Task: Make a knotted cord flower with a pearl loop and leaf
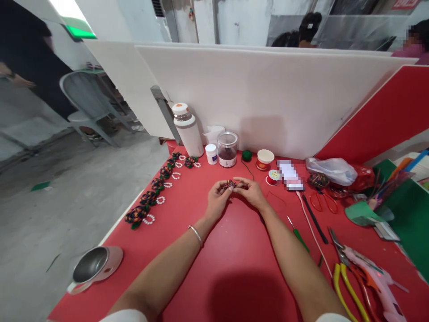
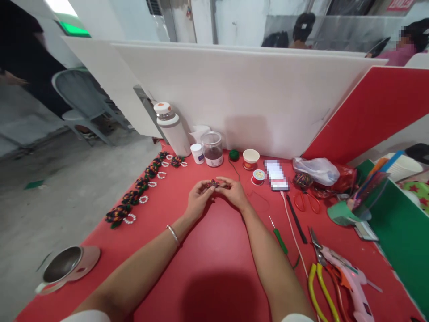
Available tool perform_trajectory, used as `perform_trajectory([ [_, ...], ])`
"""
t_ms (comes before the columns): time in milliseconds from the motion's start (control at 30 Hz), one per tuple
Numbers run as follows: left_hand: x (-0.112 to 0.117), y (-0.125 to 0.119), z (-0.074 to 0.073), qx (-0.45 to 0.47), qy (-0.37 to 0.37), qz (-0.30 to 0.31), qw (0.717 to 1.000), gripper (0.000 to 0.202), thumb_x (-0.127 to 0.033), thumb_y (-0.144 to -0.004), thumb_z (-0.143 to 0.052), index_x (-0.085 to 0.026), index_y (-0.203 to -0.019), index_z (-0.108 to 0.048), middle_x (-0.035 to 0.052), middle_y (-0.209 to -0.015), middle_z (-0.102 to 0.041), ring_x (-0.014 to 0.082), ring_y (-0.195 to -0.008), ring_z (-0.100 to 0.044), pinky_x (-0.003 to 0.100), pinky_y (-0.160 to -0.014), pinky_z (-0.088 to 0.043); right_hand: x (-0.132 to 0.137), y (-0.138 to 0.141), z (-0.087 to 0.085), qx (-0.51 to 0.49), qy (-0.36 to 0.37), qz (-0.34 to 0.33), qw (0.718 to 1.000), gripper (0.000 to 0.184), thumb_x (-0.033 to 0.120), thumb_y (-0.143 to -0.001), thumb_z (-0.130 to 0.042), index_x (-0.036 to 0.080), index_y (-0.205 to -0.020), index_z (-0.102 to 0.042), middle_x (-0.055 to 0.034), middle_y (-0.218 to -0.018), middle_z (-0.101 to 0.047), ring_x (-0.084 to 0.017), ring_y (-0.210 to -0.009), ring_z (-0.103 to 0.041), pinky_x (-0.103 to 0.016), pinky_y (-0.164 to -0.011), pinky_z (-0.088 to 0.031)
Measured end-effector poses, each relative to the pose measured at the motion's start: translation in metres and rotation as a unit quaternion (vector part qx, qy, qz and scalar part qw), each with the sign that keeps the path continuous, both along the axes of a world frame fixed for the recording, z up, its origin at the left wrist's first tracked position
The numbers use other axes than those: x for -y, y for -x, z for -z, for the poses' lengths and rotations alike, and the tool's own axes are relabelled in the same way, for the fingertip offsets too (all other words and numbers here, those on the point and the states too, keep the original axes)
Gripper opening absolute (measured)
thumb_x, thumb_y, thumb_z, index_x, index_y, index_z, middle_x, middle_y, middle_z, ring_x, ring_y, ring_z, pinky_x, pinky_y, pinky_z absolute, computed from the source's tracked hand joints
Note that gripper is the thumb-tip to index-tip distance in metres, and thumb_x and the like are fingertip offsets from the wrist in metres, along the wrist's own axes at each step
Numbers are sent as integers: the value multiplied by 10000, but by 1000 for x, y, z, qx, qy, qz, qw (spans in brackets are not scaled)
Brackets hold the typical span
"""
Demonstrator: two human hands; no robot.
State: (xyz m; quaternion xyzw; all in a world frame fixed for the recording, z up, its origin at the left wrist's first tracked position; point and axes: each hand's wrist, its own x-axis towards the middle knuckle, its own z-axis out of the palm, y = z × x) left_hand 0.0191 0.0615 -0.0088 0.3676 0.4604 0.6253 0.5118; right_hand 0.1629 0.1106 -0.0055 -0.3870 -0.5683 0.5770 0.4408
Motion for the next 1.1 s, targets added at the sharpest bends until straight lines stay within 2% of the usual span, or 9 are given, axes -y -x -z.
perform_trajectory([
  [200, -2, 7, -3, 52, 16, 17, 998, 460, -455, -702, -782, -163, -997, -583, -13, -627, -659, 119, -437, -588, 203, -378, -448, 0, -3, -2, 15, 1, -40, 999, 415, 339, -721, -782, 180, -1100, -731, -14, -803, -727, -161, -749, -672, -329, -770, -556],
  [367, -2, 7, 4, 32, 14, 30, 999, 404, -416, -716, -759, -167, -1006, -629, -1, -674, -660, 121, -486, -599, 213, -408, -467, 1, -6, -2, 38, -21, -26, 999, 385, 377, -777, -729, 206, -1121, -726, -77, -994, -749, -184, -788, -671, -333, -720, -552],
  [467, -2, 5, 10, -50, -30, 33, 998, 296, -358, -764, -723, -175, -994, -693, 27, -785, -675, 120, -570, -607, 224, -472, -491, 1, -8, -3, 16, -1, -50, 999, 397, 396, -795, -714, 213, -1147, -718, -84, -1008, -748, -169, -719, -656, -326, -672, -544],
  [533, -2, 5, 12, -113, -73, 15, 991, 224, -287, -772, -711, -184, -970, -728, 46, -867, -686, 135, -680, -633, 248, -588, -530, 0, -9, -3, 33, -8, -62, 998, 432, 405, -792, -727, 212, -1177, -708, -80, -988, -747, -162, -692, -643, -329, -673, -539],
  [633, -3, 5, 13, -160, -106, -9, 981, 244, -195, -760, -701, -193, -1001, -738, 59, -948, -695, 163, -847, -644, 287, -767, -537, -3, -7, -2, 80, -57, -54, 994, 386, 423, -780, -745, 205, -1098, -741, -81, -988, -748, -197, -803, -665, -360, -774, -538],
  [700, -4, 5, 14, -153, -82, -14, 985, 309, -172, -750, -708, -184, -1059, -710, 50, -935, -697, 152, -814, -632, 280, -755, -528, -5, -6, -1, 98, -89, -41, 990, 307, 438, -771, -745, 201, -966, -770, -83, -981, -750, -225, -893, -669, -375, -842, -524],
  [767, -5, 4, 14, -145, -50, -15, 988, 315, -167, -738, -729, -170, -1050, -690, 35, -889, -693, 133, -751, -615, 256, -706, -515, -5, -4, -1, 103, -95, -29, 990, 287, 457, -764, -744, 201, -888, -773, -80, -956, -751, -230, -886, -667, -367, -824, -522],
  [933, -6, 2, 17, -152, -41, -24, 987, 203, -184, -735, -748, -166, -924, -676, 5, -777, -662, 117, -689, -594, 231, -660, -494, -4, -4, -2, 81, -64, -11, 995, 325, 498, -728, -762, 195, -846, -765, -70, -889, -746, -202, -744, -645, -315, -667, -510],
  [1100, -6, 1, 18, -157, -51, -22, 986, 164, -162, -758, -706, -161, -917, -667, -9, -735, -643, 108, -659, -578, 222, -641, -483, -2, -4, -2, 44, -36, 19, 998, 325, 490, -724, -764, 189, -845, -766, -55, -830, -735, -178, -687, -621, -296, -627, -497],
])
